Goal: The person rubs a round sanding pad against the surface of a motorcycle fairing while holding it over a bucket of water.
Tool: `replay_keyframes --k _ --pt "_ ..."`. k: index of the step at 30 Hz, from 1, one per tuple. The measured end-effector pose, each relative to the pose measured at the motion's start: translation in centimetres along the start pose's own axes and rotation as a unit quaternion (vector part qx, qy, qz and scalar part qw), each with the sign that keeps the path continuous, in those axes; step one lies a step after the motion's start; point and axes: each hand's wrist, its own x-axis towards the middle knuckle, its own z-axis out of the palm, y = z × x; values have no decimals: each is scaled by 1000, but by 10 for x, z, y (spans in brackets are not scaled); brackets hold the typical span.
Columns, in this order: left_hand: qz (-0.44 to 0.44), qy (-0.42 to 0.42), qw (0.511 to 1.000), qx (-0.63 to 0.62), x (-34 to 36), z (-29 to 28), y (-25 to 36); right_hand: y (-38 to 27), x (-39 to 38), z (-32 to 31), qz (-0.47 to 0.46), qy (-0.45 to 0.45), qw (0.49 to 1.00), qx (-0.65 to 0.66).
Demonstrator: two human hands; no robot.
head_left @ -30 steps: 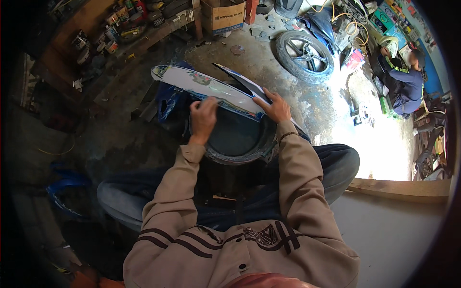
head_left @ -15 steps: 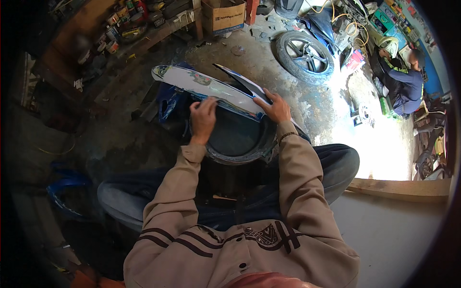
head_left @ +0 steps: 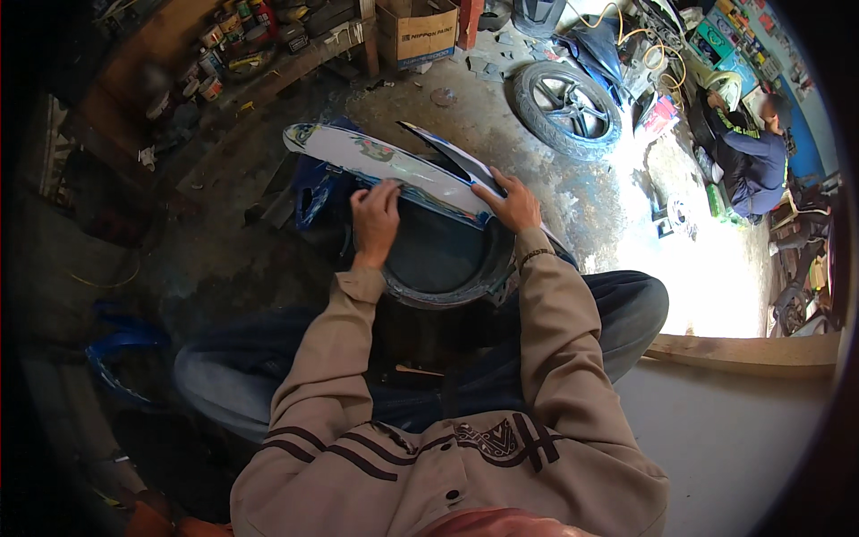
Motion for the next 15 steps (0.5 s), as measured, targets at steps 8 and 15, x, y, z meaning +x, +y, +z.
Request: replay_keyframes --k 8,15 --pt "127 -58 990 -13 -9 2 7 0 -1 -2 -2 -6 1000 -3" --pt "30 -37 999 19 -10 -2 4 0 1 0 -3 1 1000 0"
